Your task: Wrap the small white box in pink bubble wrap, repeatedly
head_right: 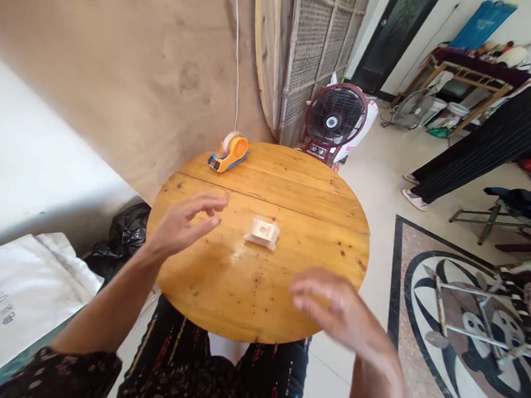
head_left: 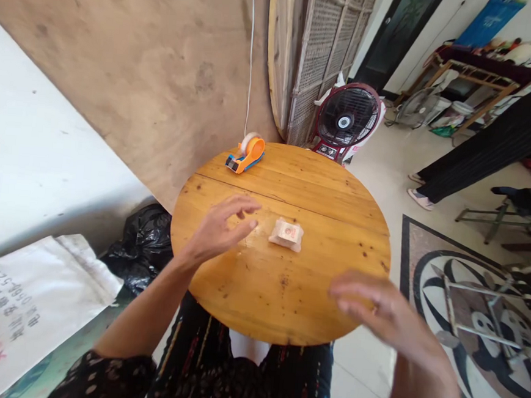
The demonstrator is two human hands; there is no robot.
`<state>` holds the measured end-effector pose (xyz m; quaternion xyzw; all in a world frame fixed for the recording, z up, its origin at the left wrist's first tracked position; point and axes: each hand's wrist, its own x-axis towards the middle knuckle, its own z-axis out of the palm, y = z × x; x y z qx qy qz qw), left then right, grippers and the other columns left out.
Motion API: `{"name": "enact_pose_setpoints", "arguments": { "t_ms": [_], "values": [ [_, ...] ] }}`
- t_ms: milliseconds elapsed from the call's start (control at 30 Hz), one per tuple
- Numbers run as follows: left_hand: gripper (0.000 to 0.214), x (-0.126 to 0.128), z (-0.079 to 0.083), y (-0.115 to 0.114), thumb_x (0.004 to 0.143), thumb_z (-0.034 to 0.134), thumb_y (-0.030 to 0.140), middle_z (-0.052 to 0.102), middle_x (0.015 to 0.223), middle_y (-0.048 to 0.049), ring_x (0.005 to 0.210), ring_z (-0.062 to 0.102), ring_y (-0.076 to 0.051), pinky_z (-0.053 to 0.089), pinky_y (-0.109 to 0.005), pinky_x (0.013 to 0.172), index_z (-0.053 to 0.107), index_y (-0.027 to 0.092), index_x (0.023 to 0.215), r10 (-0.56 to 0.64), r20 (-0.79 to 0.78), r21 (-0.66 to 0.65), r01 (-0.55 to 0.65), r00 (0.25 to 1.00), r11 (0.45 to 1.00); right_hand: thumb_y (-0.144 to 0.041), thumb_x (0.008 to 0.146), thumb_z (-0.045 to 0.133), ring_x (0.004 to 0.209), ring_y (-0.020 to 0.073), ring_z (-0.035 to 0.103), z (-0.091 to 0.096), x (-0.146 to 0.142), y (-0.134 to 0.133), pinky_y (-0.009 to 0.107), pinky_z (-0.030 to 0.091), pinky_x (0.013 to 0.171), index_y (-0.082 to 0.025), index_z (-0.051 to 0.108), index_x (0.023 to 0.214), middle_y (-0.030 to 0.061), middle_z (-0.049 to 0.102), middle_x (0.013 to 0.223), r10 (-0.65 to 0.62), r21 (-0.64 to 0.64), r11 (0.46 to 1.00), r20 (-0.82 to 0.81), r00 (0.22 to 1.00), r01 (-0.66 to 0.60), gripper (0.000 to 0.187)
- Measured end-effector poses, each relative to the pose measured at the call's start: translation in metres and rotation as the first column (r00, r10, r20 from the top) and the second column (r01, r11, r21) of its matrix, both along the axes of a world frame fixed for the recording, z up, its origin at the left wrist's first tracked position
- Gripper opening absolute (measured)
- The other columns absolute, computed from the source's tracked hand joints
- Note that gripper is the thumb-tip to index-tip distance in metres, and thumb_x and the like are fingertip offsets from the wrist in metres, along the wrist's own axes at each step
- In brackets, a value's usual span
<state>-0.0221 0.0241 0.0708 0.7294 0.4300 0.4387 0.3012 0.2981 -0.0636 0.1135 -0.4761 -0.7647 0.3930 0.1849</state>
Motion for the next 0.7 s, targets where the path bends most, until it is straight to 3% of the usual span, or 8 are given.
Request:
{"name": "enact_pose_setpoints", "arguments": {
  "t_ms": [67,133,167,200,300,400,500,700],
  "values": [
    [0.022,-0.022,0.02,-0.037,0.085,0.06,0.037,0.069,0.099,-0.0056,0.09,0.063,-0.02,0.052,-0.036,0.084,0.071,0.026,0.1,-0.349,0.006,-0.193,0.344,0.937,0.919,-0.034,0.089,0.057,0.09,0.0204,0.066,-0.009,-0.011,-0.048,0.035,0.05,0.081,-0.033,0.073,0.096,0.0034,0.073,0.092,0.189,-0.225,0.953,-0.081,0.979,-0.202,0.018],
    [0.023,-0.038,0.015,-0.08,0.085,0.06,0.04,0.071,0.094,-0.0047,0.084,0.064,-0.019,0.053,-0.033,0.079,0.073,0.028,0.099,-0.692,0.104,-0.461,0.651,0.714,0.602,-0.04,0.091,0.051,0.087,0.0209,0.067,-0.043,-0.026,-0.092,0.035,0.05,0.081,-0.032,0.074,0.094,0.0041,0.073,0.088,0.213,-0.403,0.876,-0.171,0.962,-0.265,0.024],
    [0.025,-0.042,0.002,-0.103,0.087,0.058,0.041,0.071,0.093,-0.0051,0.082,0.065,-0.019,0.053,-0.031,0.077,0.074,0.026,0.099,-0.753,0.161,-0.575,0.681,0.637,0.453,-0.045,0.091,0.048,0.082,0.0216,0.067,-0.067,-0.035,-0.111,0.035,0.05,0.076,-0.031,0.075,0.092,0.0044,0.073,0.085,0.179,-0.481,0.839,-0.198,0.964,-0.255,0.03],
    [0.029,-0.044,-0.017,-0.124,0.088,0.056,0.044,0.071,0.091,-0.0057,0.081,0.065,-0.018,0.052,-0.03,0.075,0.074,0.024,0.097,-0.749,0.202,-0.642,0.663,0.631,0.385,-0.053,0.089,0.046,0.078,0.0231,0.067,-0.094,-0.043,-0.128,0.035,0.051,0.07,-0.031,0.074,0.091,0.0047,0.072,0.082,0.083,-0.527,0.832,-0.193,0.978,-0.175,0.036],
    [0.042,-0.035,-0.092,-0.179,0.087,0.051,0.056,0.07,0.094,-0.0052,0.088,0.064,-0.019,0.05,-0.028,0.08,0.073,0.022,0.097,-0.587,0.172,-0.726,0.504,0.791,0.467,-0.064,0.083,0.044,0.087,0.0276,0.066,-0.161,-0.065,-0.159,0.041,0.05,0.079,-0.03,0.071,0.092,0.0044,0.071,0.088,-0.173,-0.503,0.86,-0.14,0.975,0.08,0.045],
    [0.057,-0.02,-0.146,-0.207,0.082,0.047,0.066,0.067,0.11,-0.0079,0.102,0.062,-0.023,0.047,-0.032,0.091,0.067,0.022,0.113,-0.51,0.133,-0.716,0.438,0.85,0.543,-0.058,0.084,0.046,0.097,0.0274,0.063,-0.181,-0.077,-0.165,0.042,0.047,0.088,-0.03,0.071,0.1,0.0034,0.07,0.098,-0.195,-0.508,0.856,-0.146,0.97,0.096,0.04],
    [0.044,-0.007,-0.158,-0.213,0.084,0.05,0.058,0.069,0.1,-0.0045,0.096,0.062,-0.021,0.046,-0.03,0.089,0.071,0.023,0.101,-0.553,0.109,-0.687,0.464,0.826,0.558,-0.047,0.086,0.05,0.093,0.0238,0.061,-0.171,-0.085,-0.16,0.036,0.045,0.086,-0.026,0.073,0.094,0.0032,0.068,0.096,-0.088,-0.508,0.861,-0.195,0.977,-0.023,0.032],
    [0.021,0.001,-0.142,-0.215,0.081,0.05,0.028,0.058,0.07,0.0011,0.068,0.052,-0.011,0.04,-0.019,0.066,0.064,0.015,0.073,-0.631,0.097,-0.693,0.507,0.77,0.512,-0.033,0.084,0.05,0.072,0.0149,0.051,-0.176,-0.097,-0.164,0.025,0.037,0.068,-0.016,0.064,0.07,0.0005,0.058,0.071,-0.047,-0.493,0.868,-0.209,0.977,-0.064,0.026]
  ]
}}
